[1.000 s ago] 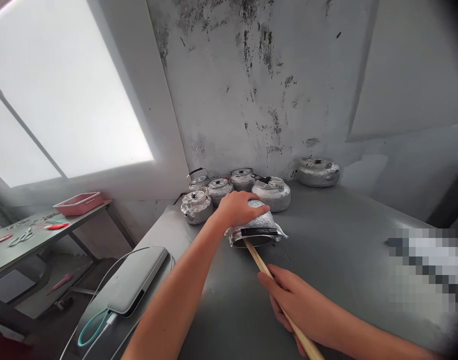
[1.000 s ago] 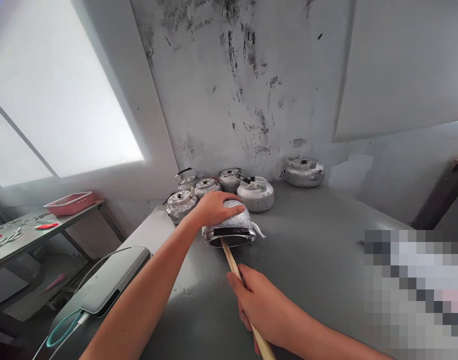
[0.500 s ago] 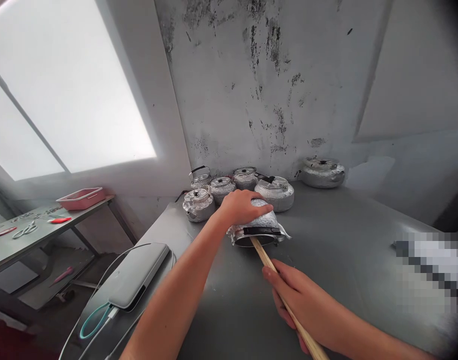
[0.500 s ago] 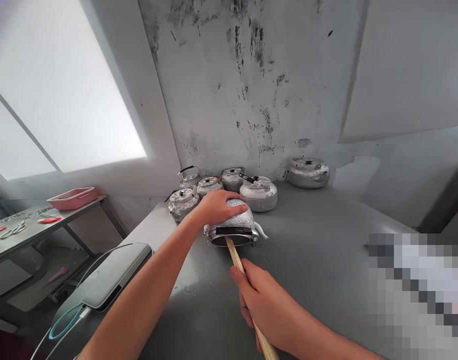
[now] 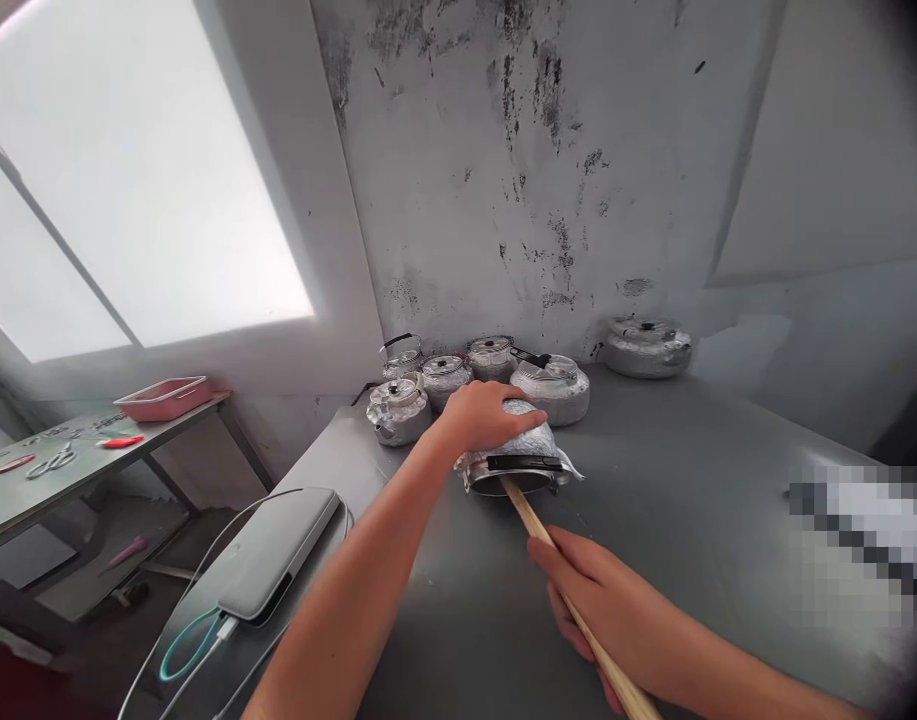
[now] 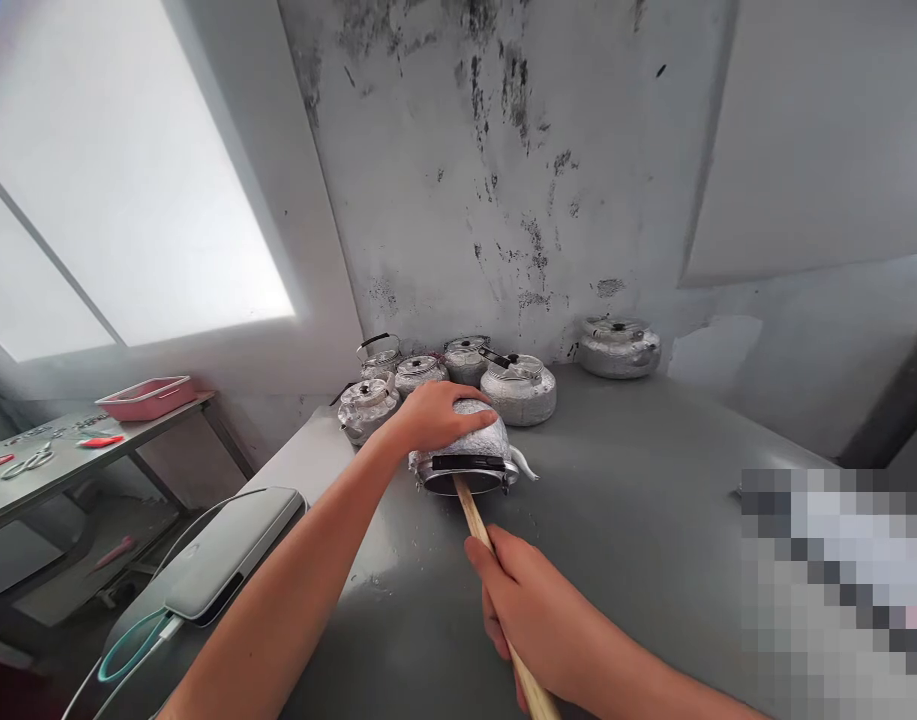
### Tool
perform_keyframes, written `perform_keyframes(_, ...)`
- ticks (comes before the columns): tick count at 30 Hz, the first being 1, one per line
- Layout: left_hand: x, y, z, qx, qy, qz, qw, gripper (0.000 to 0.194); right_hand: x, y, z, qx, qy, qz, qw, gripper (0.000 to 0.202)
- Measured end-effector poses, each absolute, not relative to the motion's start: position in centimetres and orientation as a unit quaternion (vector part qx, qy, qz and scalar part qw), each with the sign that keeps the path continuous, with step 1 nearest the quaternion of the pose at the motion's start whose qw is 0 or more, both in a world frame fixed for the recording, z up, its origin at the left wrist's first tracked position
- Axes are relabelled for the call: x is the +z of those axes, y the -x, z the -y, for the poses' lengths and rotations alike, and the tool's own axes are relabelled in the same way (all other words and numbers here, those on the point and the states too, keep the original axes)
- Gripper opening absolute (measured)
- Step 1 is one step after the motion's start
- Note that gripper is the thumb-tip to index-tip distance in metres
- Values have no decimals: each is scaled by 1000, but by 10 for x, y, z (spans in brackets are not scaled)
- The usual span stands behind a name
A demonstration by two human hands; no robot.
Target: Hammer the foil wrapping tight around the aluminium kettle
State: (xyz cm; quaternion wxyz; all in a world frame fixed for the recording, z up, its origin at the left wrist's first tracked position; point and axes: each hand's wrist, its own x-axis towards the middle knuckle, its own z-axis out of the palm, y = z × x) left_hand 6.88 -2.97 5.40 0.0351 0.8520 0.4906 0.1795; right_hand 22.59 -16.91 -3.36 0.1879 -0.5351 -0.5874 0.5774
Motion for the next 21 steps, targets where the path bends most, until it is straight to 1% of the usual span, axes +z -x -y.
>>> perform_keyframes(5, 52, -68, 28, 186, -853, -486, 34, 56, -29, -226, 171, 561, 536, 595, 209, 36)
perform_keyframes(11, 50, -67, 26, 191, -854, -483, 30, 57, -26, -224, 171, 581, 558, 569, 164, 34)
perform_keyframes(16, 52, -68, 27, 189, -850, -490, 37, 56, -23, -223, 171, 572, 551, 567, 218, 33)
perform_keyframes(19, 52, -68, 27, 191, -851, -487, 38, 53, -25, -224, 170, 582, 555, 564, 188, 33)
perform_keyframes(21, 52, -68, 26, 192, -851, -487, 38, 54, -26, -224, 170, 576, 553, 571, 190, 34)
